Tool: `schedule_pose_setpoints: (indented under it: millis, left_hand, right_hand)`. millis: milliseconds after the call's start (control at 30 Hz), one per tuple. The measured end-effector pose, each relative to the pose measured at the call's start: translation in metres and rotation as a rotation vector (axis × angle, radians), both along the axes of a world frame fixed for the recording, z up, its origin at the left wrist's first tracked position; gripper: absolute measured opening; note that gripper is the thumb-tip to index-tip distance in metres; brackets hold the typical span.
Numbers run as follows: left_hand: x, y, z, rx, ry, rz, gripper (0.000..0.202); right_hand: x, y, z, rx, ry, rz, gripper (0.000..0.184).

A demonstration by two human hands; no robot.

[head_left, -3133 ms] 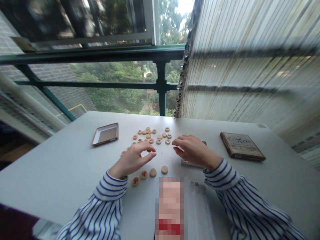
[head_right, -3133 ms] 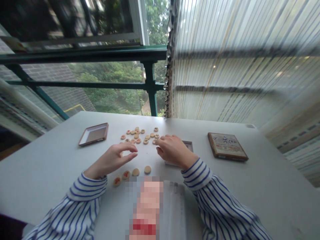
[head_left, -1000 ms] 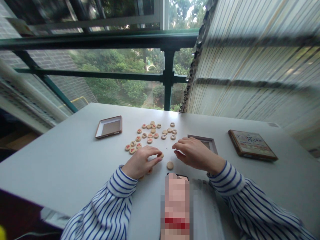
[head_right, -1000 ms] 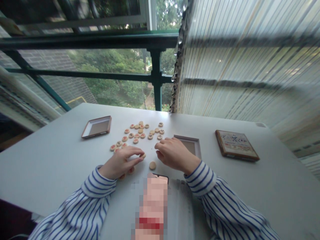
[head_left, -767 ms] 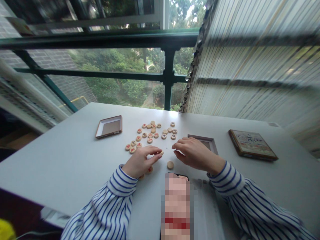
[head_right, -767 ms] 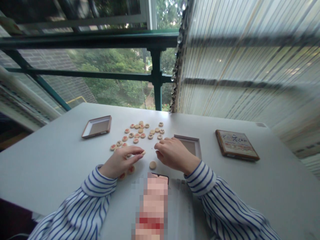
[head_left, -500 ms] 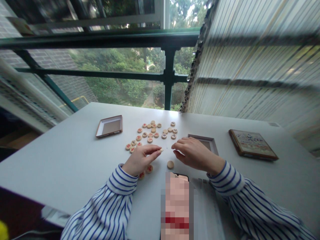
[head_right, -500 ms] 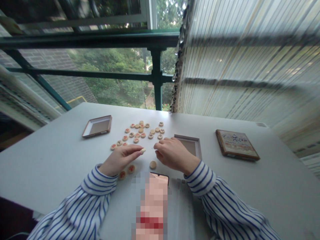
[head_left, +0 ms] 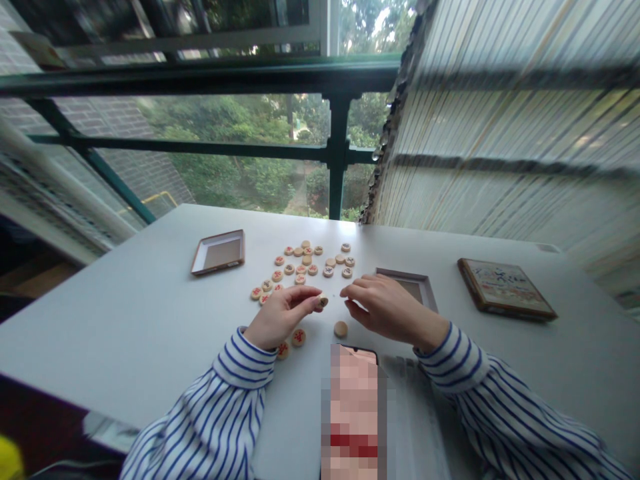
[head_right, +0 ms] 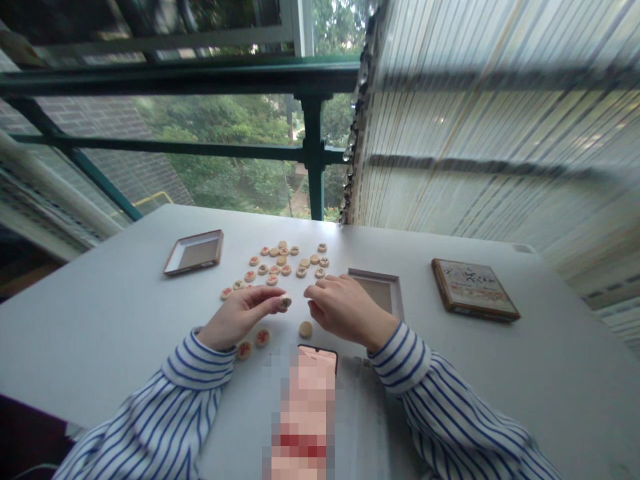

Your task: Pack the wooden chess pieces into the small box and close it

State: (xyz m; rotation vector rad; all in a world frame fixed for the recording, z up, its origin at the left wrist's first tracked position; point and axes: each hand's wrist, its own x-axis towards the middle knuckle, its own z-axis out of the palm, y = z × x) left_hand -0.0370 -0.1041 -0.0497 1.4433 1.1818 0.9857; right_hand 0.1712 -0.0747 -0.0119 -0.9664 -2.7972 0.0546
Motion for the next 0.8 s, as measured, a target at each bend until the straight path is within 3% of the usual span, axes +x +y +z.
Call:
schedule_pose_setpoints:
  millis: [800]
  left_hand:
    - [0.002, 0.0012, 0.0006, -0.057, -0.019, 0.055, 0.025]
  right_hand:
    - [-0.0025, -0.0019, -0.0005, 0.006, 0.057, 0.018, 0.02]
